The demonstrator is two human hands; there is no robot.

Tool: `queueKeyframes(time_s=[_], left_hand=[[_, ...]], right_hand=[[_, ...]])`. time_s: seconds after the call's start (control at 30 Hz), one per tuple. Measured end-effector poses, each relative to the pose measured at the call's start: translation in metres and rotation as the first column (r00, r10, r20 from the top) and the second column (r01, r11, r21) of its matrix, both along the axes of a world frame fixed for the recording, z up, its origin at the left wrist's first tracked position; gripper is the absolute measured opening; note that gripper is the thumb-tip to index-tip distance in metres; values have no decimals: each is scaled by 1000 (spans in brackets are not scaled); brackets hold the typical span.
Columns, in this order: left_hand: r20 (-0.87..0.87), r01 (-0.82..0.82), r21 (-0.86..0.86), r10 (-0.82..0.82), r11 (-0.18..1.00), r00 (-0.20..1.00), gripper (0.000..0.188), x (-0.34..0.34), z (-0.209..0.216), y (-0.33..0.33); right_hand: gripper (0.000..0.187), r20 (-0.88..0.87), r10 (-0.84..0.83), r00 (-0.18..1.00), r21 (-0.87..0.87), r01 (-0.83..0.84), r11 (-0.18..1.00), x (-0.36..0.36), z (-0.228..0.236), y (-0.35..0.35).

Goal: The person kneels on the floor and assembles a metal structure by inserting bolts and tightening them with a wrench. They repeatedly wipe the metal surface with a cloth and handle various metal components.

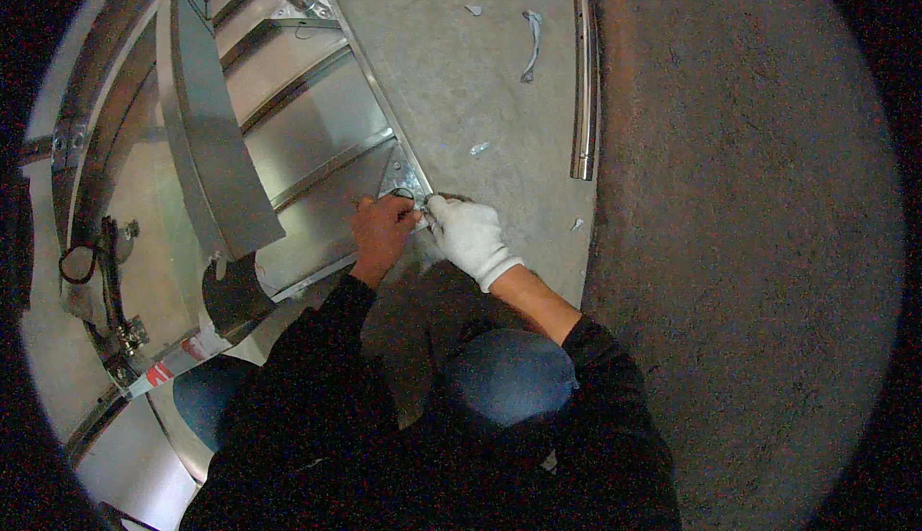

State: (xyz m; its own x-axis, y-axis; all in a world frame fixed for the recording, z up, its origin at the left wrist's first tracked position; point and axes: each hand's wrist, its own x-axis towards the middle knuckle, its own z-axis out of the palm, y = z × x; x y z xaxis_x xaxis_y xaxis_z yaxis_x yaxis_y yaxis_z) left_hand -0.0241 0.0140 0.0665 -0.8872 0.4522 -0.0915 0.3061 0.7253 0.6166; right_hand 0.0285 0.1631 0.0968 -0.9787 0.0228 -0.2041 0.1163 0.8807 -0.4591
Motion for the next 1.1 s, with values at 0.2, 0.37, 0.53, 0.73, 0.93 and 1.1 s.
queueKeyframes(time_s=[0.2, 0.37, 0.53, 0.73, 0.93, 1.1], left_hand=[[27, 8, -8, -8, 1000, 1000, 23, -1, 0, 1], [0, 12, -12, -12, 1000, 1000, 23, -1, -2, 0], [43, 12, -50, -10, 999, 999, 23, -2, 10, 3], [21, -20, -31, 21, 999, 1000, 22, 1, -5, -1], [35, -10, -31, 11, 999, 999, 22, 2, 0, 2], [39, -5, -30, 6, 1000, 999, 23, 0, 3, 4]], right_hand=[[11, -79, -23, 997, 2, 23, 1000, 1, -2, -2], [9, -54, 102, 993, 36, -100, 994, -3, 3, -3], [13, -6, 61, 998, -20, -61, 998, 1, 7, -5], [24, 173, -103, 980, -253, 145, 957, 0, 11, -2], [23, 320, -185, 929, -522, 336, 784, 2, 1, 2], [23, 253, -173, 952, -399, 266, 877, -5, 0, 4]])
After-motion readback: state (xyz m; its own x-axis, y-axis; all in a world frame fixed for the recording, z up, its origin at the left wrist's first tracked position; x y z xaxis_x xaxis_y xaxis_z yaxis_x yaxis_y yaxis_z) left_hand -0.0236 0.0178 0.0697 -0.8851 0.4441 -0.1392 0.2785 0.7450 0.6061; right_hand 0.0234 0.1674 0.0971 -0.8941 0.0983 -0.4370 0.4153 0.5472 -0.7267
